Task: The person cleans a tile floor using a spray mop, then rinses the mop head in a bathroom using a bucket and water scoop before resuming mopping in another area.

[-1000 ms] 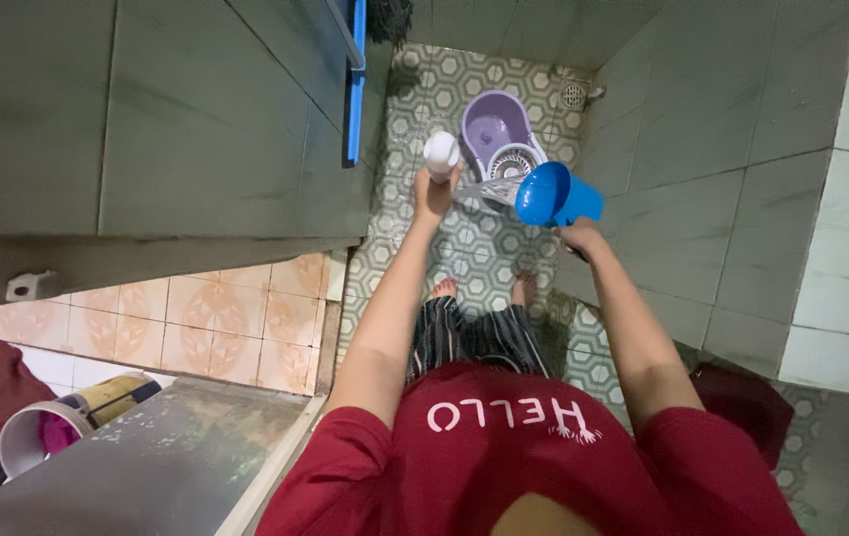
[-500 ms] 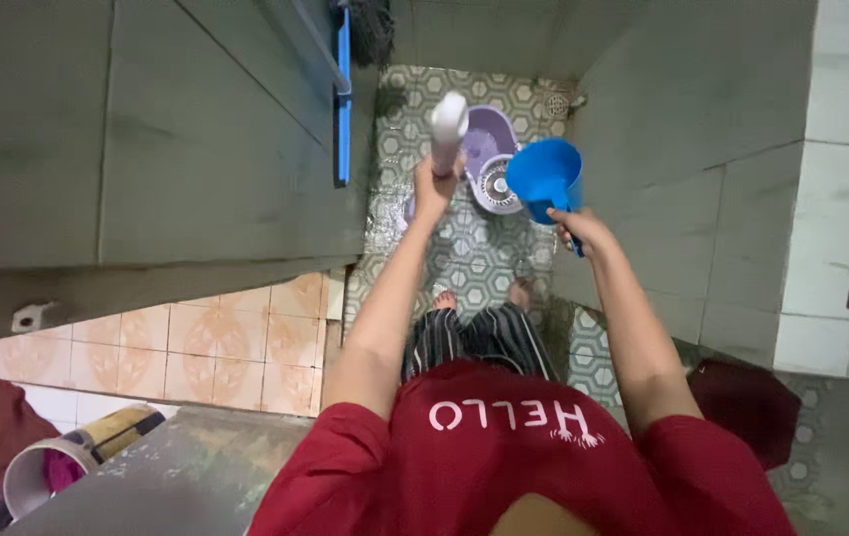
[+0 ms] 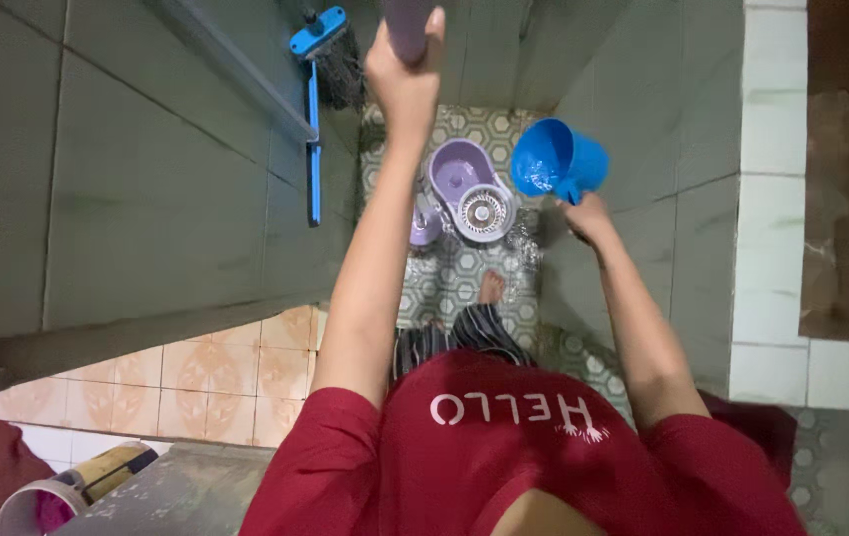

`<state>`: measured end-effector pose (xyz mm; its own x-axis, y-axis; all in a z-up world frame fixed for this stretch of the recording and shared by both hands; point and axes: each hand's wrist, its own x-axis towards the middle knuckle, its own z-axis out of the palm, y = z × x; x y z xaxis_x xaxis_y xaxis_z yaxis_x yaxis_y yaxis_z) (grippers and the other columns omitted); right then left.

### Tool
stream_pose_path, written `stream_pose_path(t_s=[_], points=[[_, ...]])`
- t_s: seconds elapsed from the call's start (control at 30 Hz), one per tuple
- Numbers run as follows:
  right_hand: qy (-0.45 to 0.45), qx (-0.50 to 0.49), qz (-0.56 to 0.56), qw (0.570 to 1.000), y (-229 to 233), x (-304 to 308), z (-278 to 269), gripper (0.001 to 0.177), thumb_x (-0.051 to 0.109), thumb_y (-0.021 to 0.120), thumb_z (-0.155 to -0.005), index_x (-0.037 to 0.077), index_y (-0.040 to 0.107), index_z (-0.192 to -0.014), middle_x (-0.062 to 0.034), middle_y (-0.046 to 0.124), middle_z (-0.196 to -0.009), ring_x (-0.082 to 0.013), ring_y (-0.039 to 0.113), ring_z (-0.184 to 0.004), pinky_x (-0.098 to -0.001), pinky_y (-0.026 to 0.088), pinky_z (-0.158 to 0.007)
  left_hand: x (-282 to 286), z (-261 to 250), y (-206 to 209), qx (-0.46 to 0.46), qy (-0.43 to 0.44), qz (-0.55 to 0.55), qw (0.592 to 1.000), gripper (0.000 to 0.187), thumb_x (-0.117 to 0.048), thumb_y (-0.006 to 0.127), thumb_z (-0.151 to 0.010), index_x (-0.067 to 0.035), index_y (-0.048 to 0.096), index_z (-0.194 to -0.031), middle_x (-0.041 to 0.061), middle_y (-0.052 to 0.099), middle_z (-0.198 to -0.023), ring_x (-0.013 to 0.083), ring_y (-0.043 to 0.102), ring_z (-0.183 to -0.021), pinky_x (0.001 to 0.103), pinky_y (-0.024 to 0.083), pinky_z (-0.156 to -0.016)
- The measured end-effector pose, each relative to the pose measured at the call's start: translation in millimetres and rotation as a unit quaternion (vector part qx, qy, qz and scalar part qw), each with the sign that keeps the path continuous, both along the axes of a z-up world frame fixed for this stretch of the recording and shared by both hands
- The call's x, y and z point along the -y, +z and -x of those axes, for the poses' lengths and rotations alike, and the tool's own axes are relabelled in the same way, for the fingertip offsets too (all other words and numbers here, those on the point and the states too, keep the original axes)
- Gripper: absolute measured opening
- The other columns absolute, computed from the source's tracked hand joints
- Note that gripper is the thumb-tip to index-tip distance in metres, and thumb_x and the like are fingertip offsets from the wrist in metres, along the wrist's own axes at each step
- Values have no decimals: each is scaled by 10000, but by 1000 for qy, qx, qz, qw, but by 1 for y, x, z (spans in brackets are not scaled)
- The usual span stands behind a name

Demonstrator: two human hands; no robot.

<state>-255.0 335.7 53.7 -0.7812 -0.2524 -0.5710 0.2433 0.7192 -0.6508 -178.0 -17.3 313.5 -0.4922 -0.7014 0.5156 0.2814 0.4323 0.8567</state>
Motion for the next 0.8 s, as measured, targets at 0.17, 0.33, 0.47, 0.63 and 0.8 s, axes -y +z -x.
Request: stream_pose_path(t_s=[0.17, 0.33, 0.47, 0.63, 0.8], points=[[126, -120, -224, 959, 44, 17, 35, 425, 397, 648, -918, 47, 708, -1150, -263, 685, -1141, -461, 650, -1064, -548, 520, -916, -18, 33, 46, -89, 40, -9, 995, 230, -193, 783, -953, -1, 659, -940, -38, 555, -729, 76, 466, -677, 265, 436, -605], [142, -159, -270, 939, 68, 35, 57, 422, 408, 620, -959, 53, 663, -1182, -235, 714, -1084, -428, 684, -1010, -537, 543, -852, -21, 62, 40, -103, 86, 46, 990, 221, -201, 760, -956, -8, 653, -940, -3, 626, -730, 80, 533, -654, 276, 489, -625], [149, -228, -278, 921, 65, 39, 81, 378, 370, 599, -989, 45, 624, -1181, -231, 728, -998, -429, 695, -952, -529, 538, -807, -24, 90, 9, -83, 118, 18, 989, 248, -192, 764, -935, 1, 623, -870, 41, 616, -678, 115, 548, -607, 294, 469, -590], [164, -301, -280, 897, 61, 33, 106, 320, 250, 582, -1002, 8, 611, -1209, -227, 743, -887, -420, 724, -836, -528, 557, -726, -36, 111, -58, -51, 113, 51, 991, 241, -213, 732, -964, -19, 635, -858, 43, 652, -702, 127, 599, -606, 296, 484, -586], [127, -254, -249, 926, 53, 20, 121, 388, 319, 591, -1018, -15, 577, -1216, -233, 721, -821, -417, 729, -759, -527, 561, -664, -54, 118, -140, 66, 106, 26, 992, 260, -221, 774, -927, -20, 648, -821, 49, 628, -655, 114, 584, -585, 303, 480, -584]])
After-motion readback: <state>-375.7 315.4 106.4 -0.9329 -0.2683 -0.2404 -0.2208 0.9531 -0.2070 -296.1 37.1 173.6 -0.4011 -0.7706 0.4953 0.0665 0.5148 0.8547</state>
